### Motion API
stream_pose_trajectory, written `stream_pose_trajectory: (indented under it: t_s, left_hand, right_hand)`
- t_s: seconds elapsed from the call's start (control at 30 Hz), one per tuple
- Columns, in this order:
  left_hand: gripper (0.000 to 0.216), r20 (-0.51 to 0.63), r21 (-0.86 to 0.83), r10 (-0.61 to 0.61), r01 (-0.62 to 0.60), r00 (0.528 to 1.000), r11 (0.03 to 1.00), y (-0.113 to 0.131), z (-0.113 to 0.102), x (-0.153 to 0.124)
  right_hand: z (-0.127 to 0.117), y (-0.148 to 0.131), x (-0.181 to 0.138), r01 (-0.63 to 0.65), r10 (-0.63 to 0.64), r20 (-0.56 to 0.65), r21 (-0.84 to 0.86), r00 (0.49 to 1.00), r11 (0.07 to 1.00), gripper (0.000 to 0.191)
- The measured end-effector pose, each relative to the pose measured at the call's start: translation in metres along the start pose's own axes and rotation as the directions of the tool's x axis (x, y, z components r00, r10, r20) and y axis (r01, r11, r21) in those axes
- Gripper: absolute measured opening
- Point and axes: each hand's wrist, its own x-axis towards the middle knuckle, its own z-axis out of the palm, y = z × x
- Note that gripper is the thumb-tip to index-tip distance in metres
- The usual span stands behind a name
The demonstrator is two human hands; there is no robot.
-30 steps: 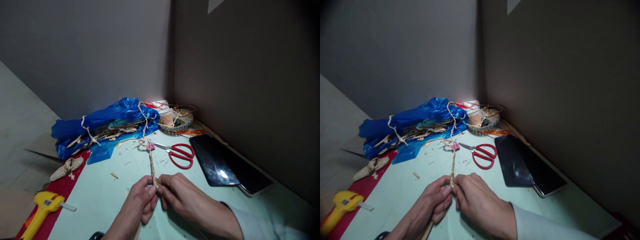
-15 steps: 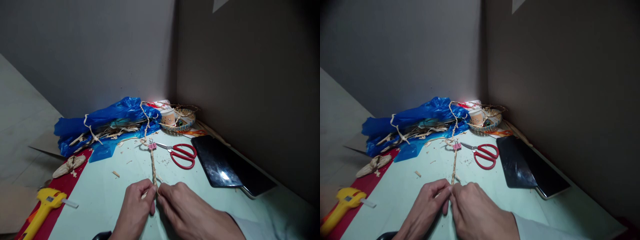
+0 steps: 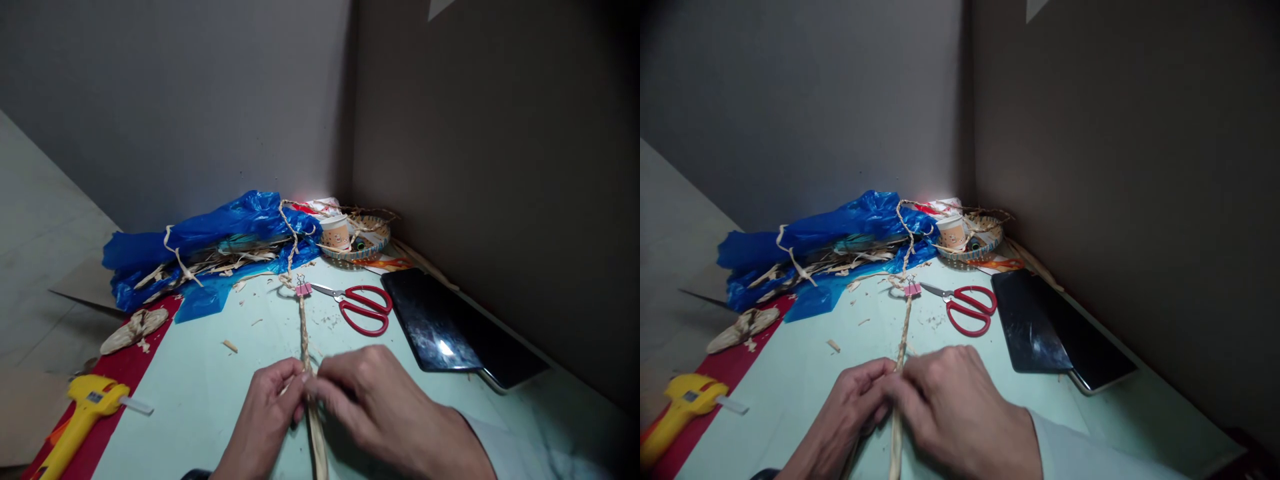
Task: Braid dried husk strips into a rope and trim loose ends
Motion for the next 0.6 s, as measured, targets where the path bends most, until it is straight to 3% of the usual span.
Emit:
stream_pose_trajectory:
  t_s: [0.1,0.23,0.43,0.6]
  left_hand:
    - [0.028,0.01,-0.019,-0.005,0.005,1.0,1.0,0.001,0.001,-0.002]
    - [0.03,0.006,0.005,-0.018,0.018,1.0,1.0,0.004,0.003,-0.004]
    - [0.039,-0.063,0.344,0.012,0.011,0.998,0.939,0.014,0.008,-0.011]
    - [0.04,-0.088,0.387,-0.017,0.05,0.996,0.921,0.011,0.008,-0.013]
  right_hand:
    - [-0.002,0.008,0.005,-0.005,0.009,-0.053,0.063,0.999,0.998,0.029]
    - [0.006,0.017,0.008,-0.017,-0.001,0.076,0.238,0.997,0.971,0.031]
    - [0.016,0.025,0.019,-0.043,0.013,0.077,0.4,0.997,0.915,0.031]
    - [0.024,0.034,0.025,-0.067,0.041,0.066,0.455,0.997,0.888,0.032]
